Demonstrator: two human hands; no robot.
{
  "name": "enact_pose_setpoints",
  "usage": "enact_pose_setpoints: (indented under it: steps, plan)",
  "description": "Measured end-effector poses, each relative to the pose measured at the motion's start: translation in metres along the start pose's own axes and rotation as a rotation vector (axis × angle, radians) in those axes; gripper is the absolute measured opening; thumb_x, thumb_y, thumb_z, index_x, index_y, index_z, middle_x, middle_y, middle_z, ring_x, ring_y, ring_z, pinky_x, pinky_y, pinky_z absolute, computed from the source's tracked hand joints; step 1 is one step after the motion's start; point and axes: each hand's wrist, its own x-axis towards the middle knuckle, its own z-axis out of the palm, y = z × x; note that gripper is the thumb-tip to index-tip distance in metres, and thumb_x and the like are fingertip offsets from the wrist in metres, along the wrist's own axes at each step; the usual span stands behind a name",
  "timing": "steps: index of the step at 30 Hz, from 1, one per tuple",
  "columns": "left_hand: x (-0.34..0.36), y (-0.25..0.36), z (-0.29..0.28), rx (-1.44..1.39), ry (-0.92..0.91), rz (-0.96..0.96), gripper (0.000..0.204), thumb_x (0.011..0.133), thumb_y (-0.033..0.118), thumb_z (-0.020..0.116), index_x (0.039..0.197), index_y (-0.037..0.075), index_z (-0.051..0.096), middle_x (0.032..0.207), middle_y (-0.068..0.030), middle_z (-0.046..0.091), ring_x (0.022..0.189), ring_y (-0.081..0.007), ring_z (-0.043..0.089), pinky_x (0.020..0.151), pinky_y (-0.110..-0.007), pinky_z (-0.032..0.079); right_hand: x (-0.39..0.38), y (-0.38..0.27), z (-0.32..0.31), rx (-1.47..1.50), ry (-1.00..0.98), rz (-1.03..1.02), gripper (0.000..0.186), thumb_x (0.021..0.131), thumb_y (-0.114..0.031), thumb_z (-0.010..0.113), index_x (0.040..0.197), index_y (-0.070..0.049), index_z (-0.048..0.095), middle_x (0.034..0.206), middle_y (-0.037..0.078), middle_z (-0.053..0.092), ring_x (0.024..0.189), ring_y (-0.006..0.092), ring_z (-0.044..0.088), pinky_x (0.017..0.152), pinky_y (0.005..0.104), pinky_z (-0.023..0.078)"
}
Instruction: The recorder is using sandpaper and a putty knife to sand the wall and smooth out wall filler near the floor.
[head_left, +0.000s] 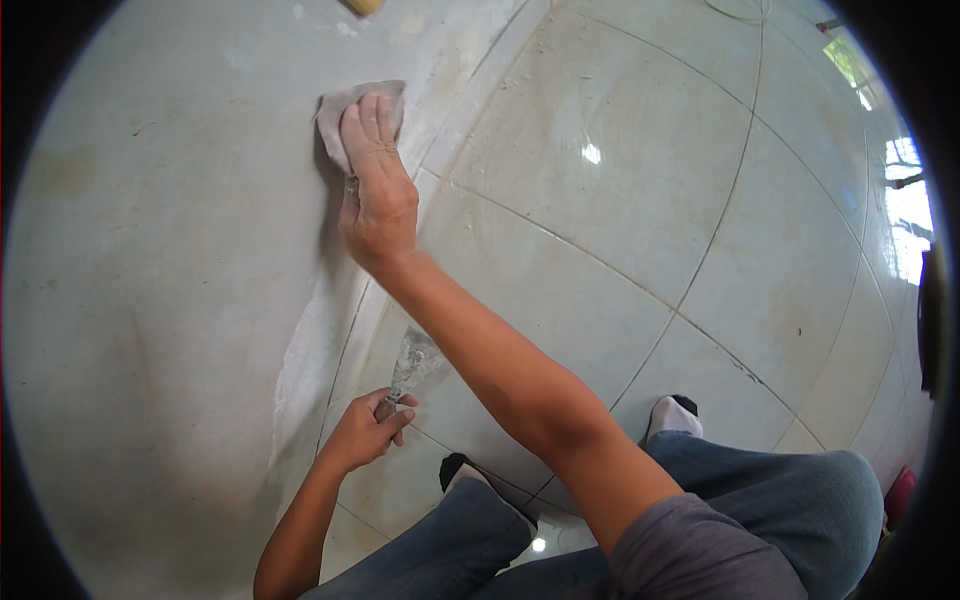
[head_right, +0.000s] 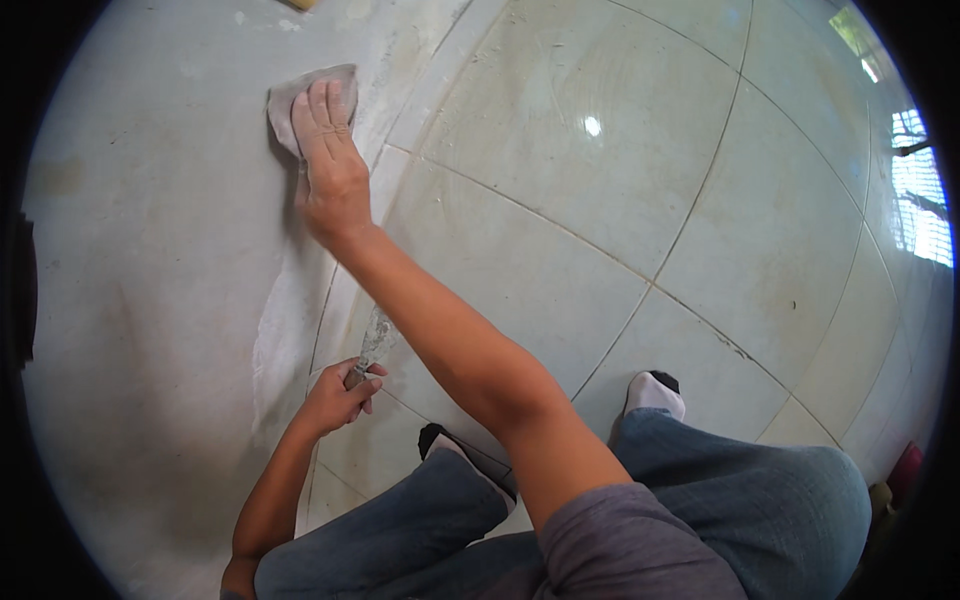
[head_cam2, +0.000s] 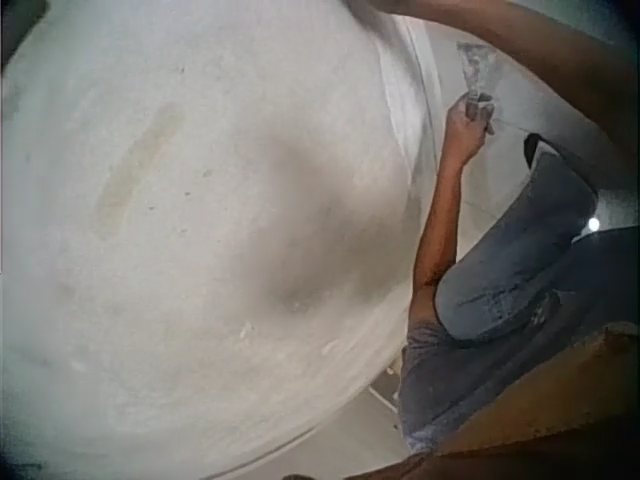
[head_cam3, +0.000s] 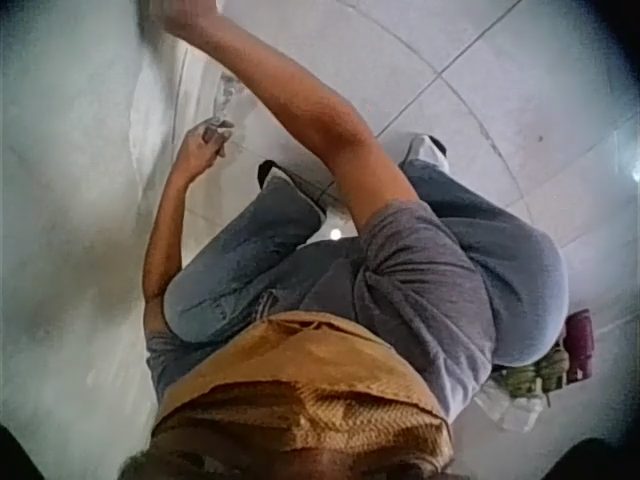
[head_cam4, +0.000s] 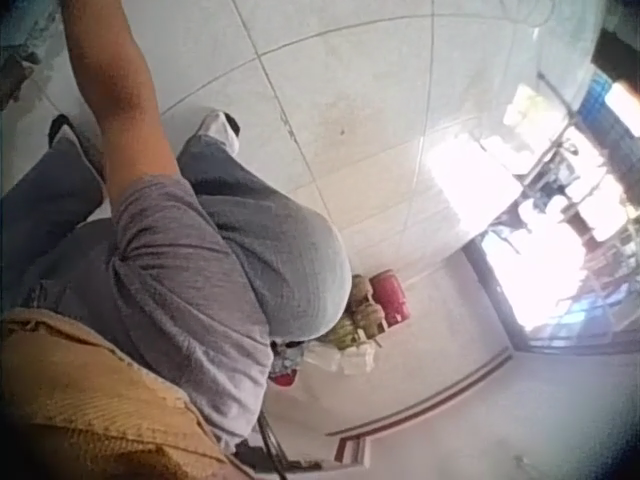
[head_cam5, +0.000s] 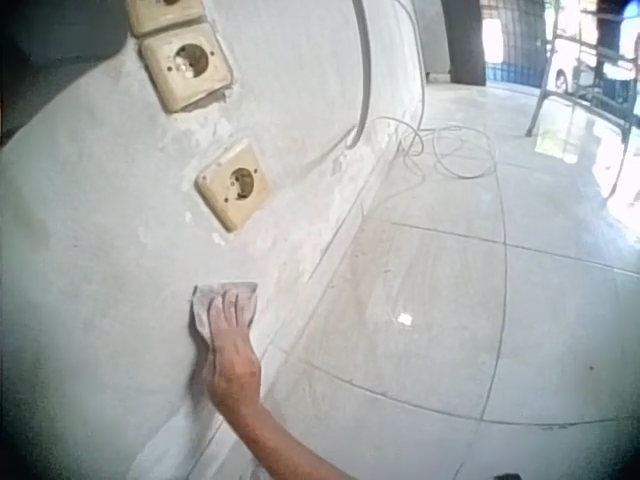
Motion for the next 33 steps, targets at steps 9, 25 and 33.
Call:
enact_pose_setpoints:
  steps: [9,25,33]
  plan:
    - [0.005,0.004,0.007,-0.014,-0.025,0.009,0.028,0.092,0.026,0.067,0.111,0.006,0.064,0.062,-0.0003,0.057,0.049,-0.0061,0.046,0.046,-0.023,0.037,0.037,0.074,-0.016,-0.08,0.171,0.493,0.052,0.09,0.006,0.039,0.139,-0.005,0.05,0.14,0.023,0.051,0.129,0.0384,0.051,0.107,0.0388,0.04]
    - [0.007,-0.021,-0.002,-0.004,-0.036,-0.037,0.027,0.092,0.026,0.068,0.109,0.007,0.065,0.064,0.0001,0.057,0.051,-0.0064,0.049,0.047,-0.024,0.039,0.055,0.107,-0.041,-0.259,0.023,0.479,0.05,0.088,0.007,0.045,0.136,-0.004,0.053,0.14,0.021,0.052,0.131,0.0365,0.049,0.109,0.0374,0.04]
    - [0.007,-0.028,-0.006,0.018,-0.065,-0.066,0.028,0.091,0.029,0.069,0.109,0.007,0.065,0.063,-0.0001,0.058,0.05,-0.0066,0.048,0.047,-0.024,0.039,0.069,0.115,-0.034,-0.205,0.053,-0.14,0.057,0.084,0.011,0.041,0.137,-0.007,0.052,0.133,0.024,0.056,0.125,0.0401,0.052,0.104,0.0398,0.044]
